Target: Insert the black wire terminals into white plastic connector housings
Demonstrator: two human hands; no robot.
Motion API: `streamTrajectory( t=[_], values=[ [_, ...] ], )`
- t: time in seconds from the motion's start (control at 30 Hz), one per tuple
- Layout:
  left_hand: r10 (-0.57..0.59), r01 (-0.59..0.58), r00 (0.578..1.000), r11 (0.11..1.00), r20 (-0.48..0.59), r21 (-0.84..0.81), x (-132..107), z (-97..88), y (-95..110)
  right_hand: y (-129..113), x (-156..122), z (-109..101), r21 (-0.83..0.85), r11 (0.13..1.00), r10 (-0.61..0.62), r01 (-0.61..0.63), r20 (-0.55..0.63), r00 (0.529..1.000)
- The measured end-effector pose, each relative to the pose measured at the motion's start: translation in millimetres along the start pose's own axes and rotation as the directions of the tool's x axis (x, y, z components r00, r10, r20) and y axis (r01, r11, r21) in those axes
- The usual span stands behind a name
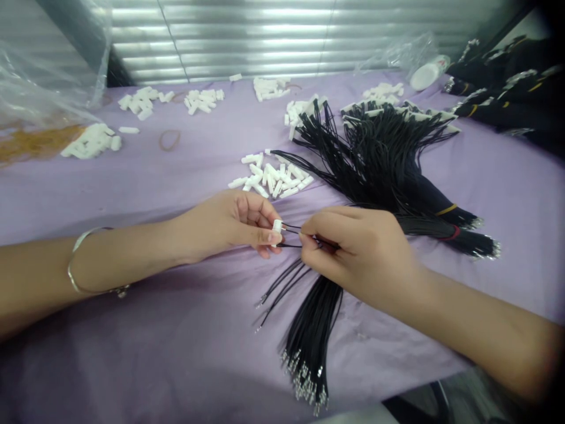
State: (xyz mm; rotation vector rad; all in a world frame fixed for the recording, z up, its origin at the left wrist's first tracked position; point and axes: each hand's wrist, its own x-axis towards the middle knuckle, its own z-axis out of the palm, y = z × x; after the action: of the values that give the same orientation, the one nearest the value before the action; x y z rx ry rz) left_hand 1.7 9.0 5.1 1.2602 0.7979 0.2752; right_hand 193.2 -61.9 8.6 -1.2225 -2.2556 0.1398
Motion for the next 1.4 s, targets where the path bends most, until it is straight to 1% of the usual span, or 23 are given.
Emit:
streamTrajectory(
  t=[0.13, 0.23, 0.37, 0.5, 0.67, 0.73, 0.83, 0.9, 1.0, 1.1, 1.23, 1.33, 1.4],
  values=[
    [0.000, 0.000, 1.000, 1.000, 0.007, -0.009, 1, -0.5, 0, 0, 1, -1, -0.007, 1.000, 0.000, 0.000, -0.009, 1.000],
    [0.004, -0.004, 1.000, 1.000, 0.007, -0.004, 1, -0.7, -1, 1, 0, 1, 0.003, 1.000, -0.022, 0.022, -0.009, 1.000],
    [0.006, -0.006, 1.000, 1.000, 0.003, 0.000, 0, -0.2, 0, 1, -1, 2, 0.012, 0.998, -0.056, 0.056, 0.026, 0.998],
    [0.003, -0.003, 1.000, 1.000, -0.008, 0.028, 0, 0.3, 1, 0, -2, 3, -0.002, 1.000, -0.027, 0.027, 0.049, 0.998],
    [0.000, 0.000, 1.000, 0.998, -0.001, 0.065, -1, 1.8, 2, 0, -2, 6, -0.019, 1.000, -0.009, 0.010, 0.010, 1.000],
    [-0.004, 0.005, 1.000, 0.998, -0.013, 0.063, -1, 2.5, 2, 0, -3, 8, -0.010, 1.000, -0.016, 0.016, 0.044, 0.999],
    [0.006, -0.006, 1.000, 0.998, -0.008, 0.067, -1, 2.6, 2, 2, -2, 12, 0.006, 0.999, -0.037, 0.036, 0.147, 0.989],
    [0.004, -0.004, 1.000, 0.997, -0.009, 0.076, -1, 2.0, 2, 3, -2, 14, 0.017, 0.998, -0.055, 0.053, 0.177, 0.983],
    [-0.001, 0.002, 1.000, 0.997, -0.013, 0.079, 0, 0.7, 1, 5, -2, 13, 0.037, 0.997, -0.068, 0.064, 0.113, 0.991],
    [0.009, -0.009, 1.000, 0.998, 0.004, 0.061, 0, 0.3, 0, 4, -3, 11, 0.051, 0.998, -0.030, 0.028, 0.041, 0.999],
    [0.020, -0.020, 1.000, 0.996, 0.006, 0.088, -2, 0.9, 0, 0, -5, 10, 0.019, 0.999, 0.043, -0.044, 0.017, 0.999],
    [0.021, -0.021, 1.000, 0.990, -0.003, 0.136, -4, 1.3, 1, -2, -6, 12, -0.006, 0.999, 0.032, -0.032, 0.003, 0.999],
    [0.030, -0.031, 1.000, 0.990, 0.010, 0.139, -4, 1.5, 1, -1, -6, 16, -0.008, 1.000, 0.018, -0.018, 0.001, 1.000]
  ],
)
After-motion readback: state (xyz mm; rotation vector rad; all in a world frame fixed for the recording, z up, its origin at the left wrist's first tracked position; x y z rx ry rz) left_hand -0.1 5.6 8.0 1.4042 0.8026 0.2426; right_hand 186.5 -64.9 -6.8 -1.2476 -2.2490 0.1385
